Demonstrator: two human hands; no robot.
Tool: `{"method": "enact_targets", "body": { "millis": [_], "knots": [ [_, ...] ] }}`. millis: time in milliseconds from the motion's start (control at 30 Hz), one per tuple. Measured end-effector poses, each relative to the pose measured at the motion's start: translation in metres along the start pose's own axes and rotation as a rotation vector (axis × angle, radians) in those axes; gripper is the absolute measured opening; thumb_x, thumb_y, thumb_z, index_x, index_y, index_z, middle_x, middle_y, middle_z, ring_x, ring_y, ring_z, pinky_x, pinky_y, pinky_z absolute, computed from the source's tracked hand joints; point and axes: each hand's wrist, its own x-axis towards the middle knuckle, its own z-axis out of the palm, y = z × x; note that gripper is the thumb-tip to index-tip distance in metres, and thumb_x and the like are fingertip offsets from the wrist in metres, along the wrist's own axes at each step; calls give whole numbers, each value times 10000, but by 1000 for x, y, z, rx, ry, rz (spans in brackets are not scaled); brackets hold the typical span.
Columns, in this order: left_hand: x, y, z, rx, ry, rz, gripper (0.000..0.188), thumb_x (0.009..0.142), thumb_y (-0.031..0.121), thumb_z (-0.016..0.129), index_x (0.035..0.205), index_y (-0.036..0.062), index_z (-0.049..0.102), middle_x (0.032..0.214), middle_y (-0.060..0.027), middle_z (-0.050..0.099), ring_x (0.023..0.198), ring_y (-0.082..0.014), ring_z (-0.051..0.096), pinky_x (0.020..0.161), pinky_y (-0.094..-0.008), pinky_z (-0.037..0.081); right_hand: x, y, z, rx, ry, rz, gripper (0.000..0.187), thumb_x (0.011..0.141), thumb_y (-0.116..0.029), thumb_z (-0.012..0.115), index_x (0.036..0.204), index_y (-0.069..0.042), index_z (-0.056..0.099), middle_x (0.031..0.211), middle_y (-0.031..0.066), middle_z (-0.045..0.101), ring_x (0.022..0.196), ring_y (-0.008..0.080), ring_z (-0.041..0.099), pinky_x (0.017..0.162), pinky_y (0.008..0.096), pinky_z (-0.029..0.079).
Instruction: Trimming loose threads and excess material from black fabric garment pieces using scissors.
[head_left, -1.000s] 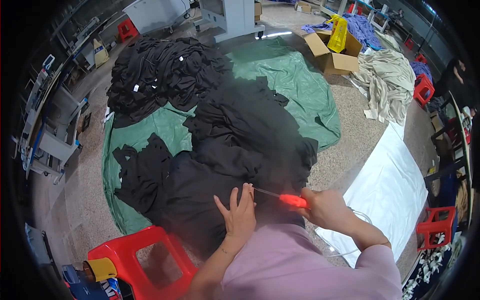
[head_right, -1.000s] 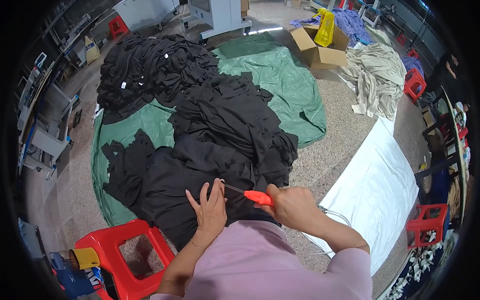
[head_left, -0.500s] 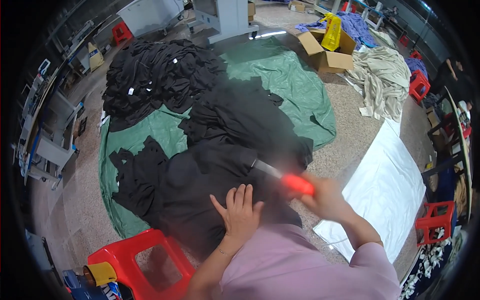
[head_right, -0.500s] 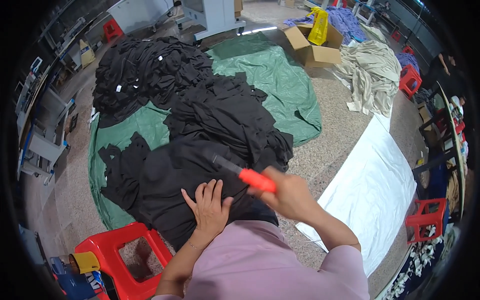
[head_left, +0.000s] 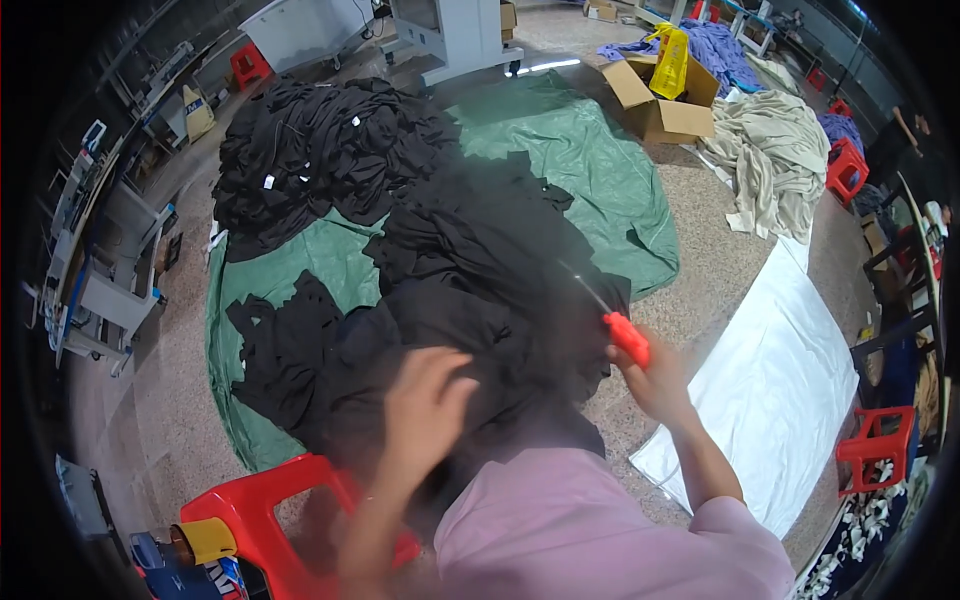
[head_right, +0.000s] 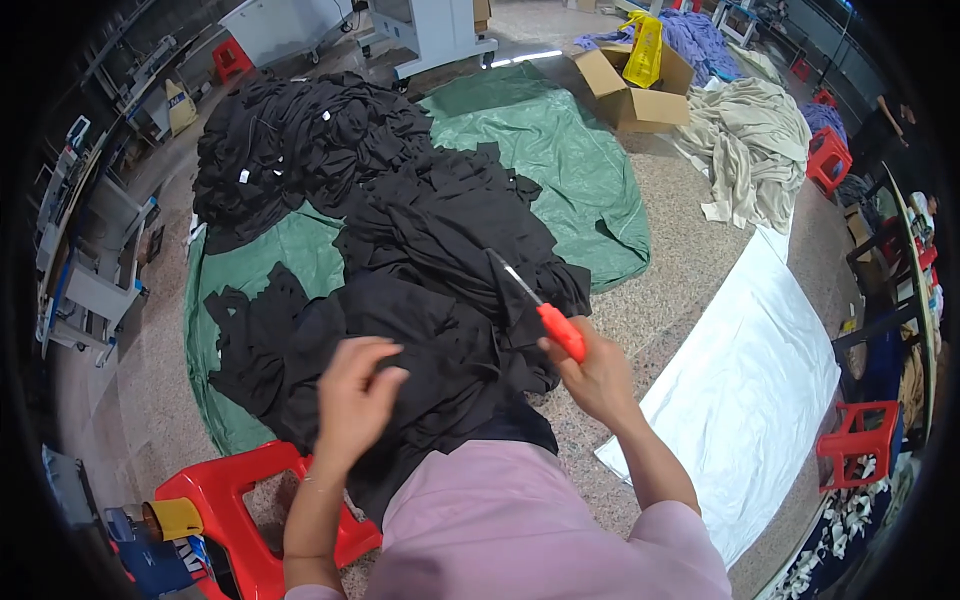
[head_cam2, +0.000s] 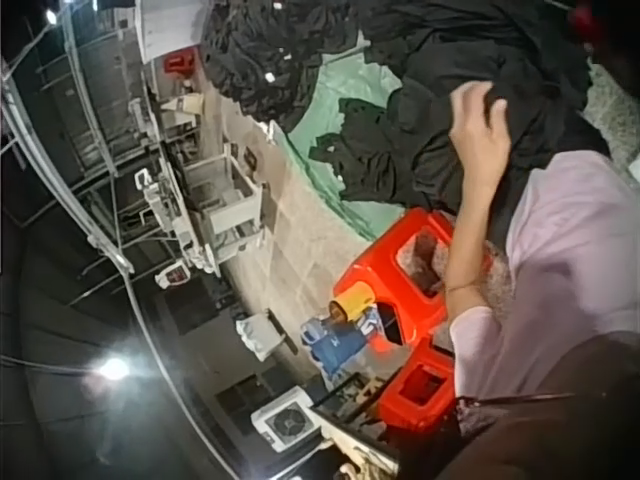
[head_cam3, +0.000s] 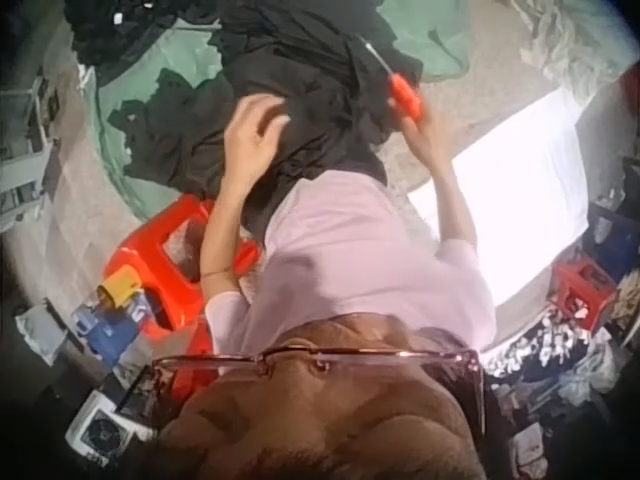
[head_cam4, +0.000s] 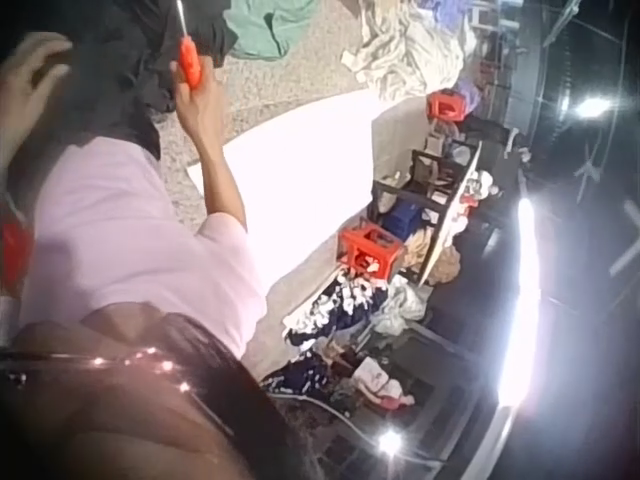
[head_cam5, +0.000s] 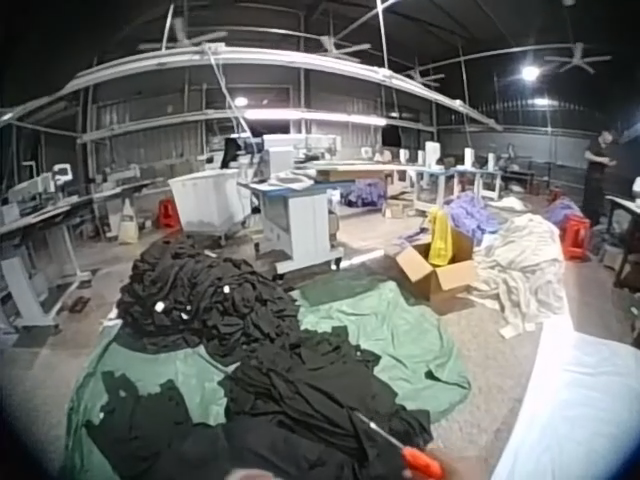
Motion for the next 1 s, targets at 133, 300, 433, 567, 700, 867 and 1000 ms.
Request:
{"method": "enact_targets", "body": {
  "millis": [133, 300, 433, 567, 700, 867, 1000],
  "knots": [
    [-1, 13, 51, 147, -403, 3, 363, 787, 194, 721, 1132, 101, 657, 1153, -128, 645, 974, -355, 651, 780, -430, 540, -3, -25, 12, 55, -44, -69, 304, 910, -363, 662, 1027, -91, 590, 679, 178, 609, 673, 401, 629, 590, 436, 464],
    [11, 19, -22, -56, 21, -324, 75, 831, 81, 677, 877, 23, 681, 872, -115, 698, 770, -220, 685, 682, -342, 523, -2, 5, 9, 102, 46, -5, 306, 913, -339, 674, 997, -56, 595, 694, 180, 606, 666, 371, 633, 596, 393, 463],
    [-37, -43, -119, -77, 466, -566, 171, 824, 29, 668, 984, 11, 611, 811, -4, 583, 746, -95, 523, 709, -252, 455, 6, 31, 19, 169, 72, 7, 309, 921, -338, 668, 1010, -52, 594, 691, 171, 597, 633, 348, 602, 593, 375, 455],
    [-59, -54, -107, 674, 307, -224, 499, 783, 85, 697, 1258, 51, 549, 1308, -179, 531, 1222, -372, 465, 1051, -448, 359, 14, 0, 20, 109, 14, -40, 315, 922, -340, 669, 1022, -50, 595, 682, 156, 592, 615, 308, 594, 600, 363, 460],
    [-29, -22, -56, 577, -82, 12, 601, 751, 247, 755, 1293, 88, 548, 1385, -162, 484, 1236, -345, 479, 1032, -455, 357, 13, -16, 24, 77, -36, -6, 300, 920, -323, 673, 1021, -50, 598, 674, 147, 588, 599, 264, 593, 585, 348, 456],
    [-11, -46, -45, 639, -208, 88, 175, 747, 188, 747, 883, 87, 703, 798, -48, 605, 860, -248, 552, 776, -402, 414, 6, -5, 27, 166, -27, -36, 301, 922, -300, 672, 1048, -37, 597, 683, 149, 596, 596, 243, 586, 589, 335, 454],
    [18, -6, -115, 371, -336, 133, 223, 662, 113, 770, 879, 80, 730, 711, -46, 575, 727, -263, 555, 660, -402, 449, 10, 17, 29, 124, 26, -15, 306, 932, -300, 664, 1058, -29, 594, 664, 127, 579, 582, 201, 550, 585, 331, 447]
  ]
}}
